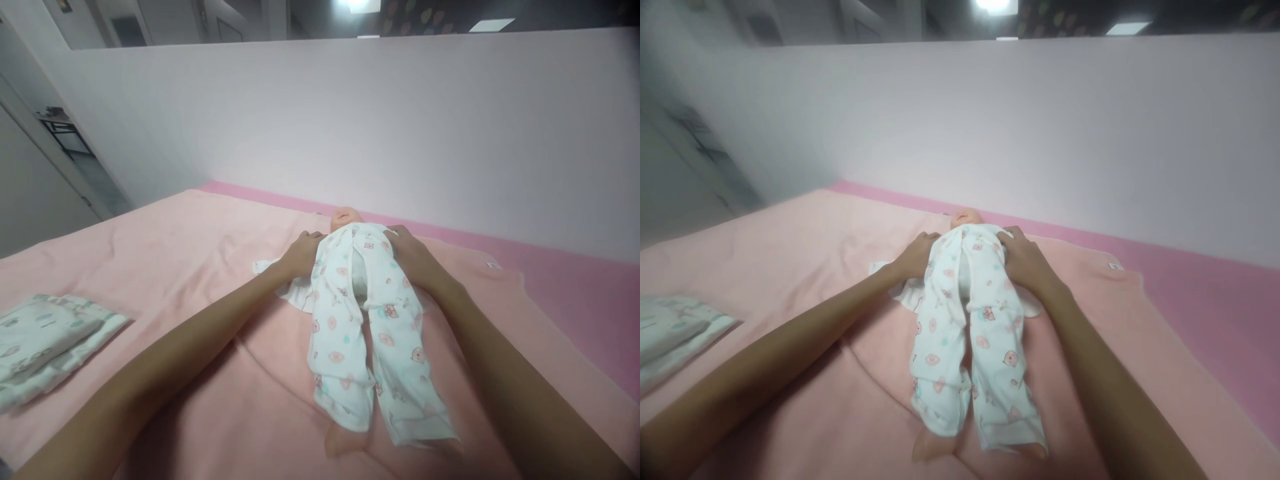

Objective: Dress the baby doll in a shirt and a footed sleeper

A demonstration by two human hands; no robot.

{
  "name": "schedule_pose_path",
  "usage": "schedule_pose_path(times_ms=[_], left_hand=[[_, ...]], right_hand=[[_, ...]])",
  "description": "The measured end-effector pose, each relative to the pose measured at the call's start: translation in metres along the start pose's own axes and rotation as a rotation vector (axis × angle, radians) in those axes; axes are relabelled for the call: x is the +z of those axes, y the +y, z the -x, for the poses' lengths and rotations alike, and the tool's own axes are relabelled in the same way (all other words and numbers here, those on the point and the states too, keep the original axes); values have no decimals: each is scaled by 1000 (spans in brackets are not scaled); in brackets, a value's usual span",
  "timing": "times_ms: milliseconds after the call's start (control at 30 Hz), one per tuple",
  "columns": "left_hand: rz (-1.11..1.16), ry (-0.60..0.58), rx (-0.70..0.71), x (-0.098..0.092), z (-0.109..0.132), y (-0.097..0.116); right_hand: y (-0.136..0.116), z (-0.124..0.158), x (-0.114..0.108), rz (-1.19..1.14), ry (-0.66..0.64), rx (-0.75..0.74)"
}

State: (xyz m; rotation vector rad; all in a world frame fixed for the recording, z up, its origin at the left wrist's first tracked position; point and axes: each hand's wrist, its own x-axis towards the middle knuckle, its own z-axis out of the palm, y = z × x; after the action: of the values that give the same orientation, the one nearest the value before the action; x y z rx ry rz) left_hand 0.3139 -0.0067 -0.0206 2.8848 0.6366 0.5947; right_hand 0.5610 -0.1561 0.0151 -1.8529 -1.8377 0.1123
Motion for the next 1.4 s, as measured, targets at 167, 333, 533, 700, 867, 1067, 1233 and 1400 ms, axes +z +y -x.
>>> schedule_pose_path(times_ms=[167,333,533,700,867,1067,1233,1400], left_hand=[[22,86,-54,2,1,-4],[105,141,-189,6,3,-11],[65,78,-101,6,3,-11],[46,0,-80,6,3,-7],[26,1,-46,10,2,-11],[9,40,-7,13,4,-15],[17,50,-34,7,9,-7],[120,7,-204,2,11,4]], right_hand=[[-7,1,3,63,32,-52],[-20,1,12,122,117,-33],[-13,-2,18,165,77,-7],[-4,-6,10,182,36,-70],[4,-8,7,225,20,-107],[12,-11,9,239,4,-100],[-3,-5,5,286,-12,-124],[-14,0,10,268,37,-123]])
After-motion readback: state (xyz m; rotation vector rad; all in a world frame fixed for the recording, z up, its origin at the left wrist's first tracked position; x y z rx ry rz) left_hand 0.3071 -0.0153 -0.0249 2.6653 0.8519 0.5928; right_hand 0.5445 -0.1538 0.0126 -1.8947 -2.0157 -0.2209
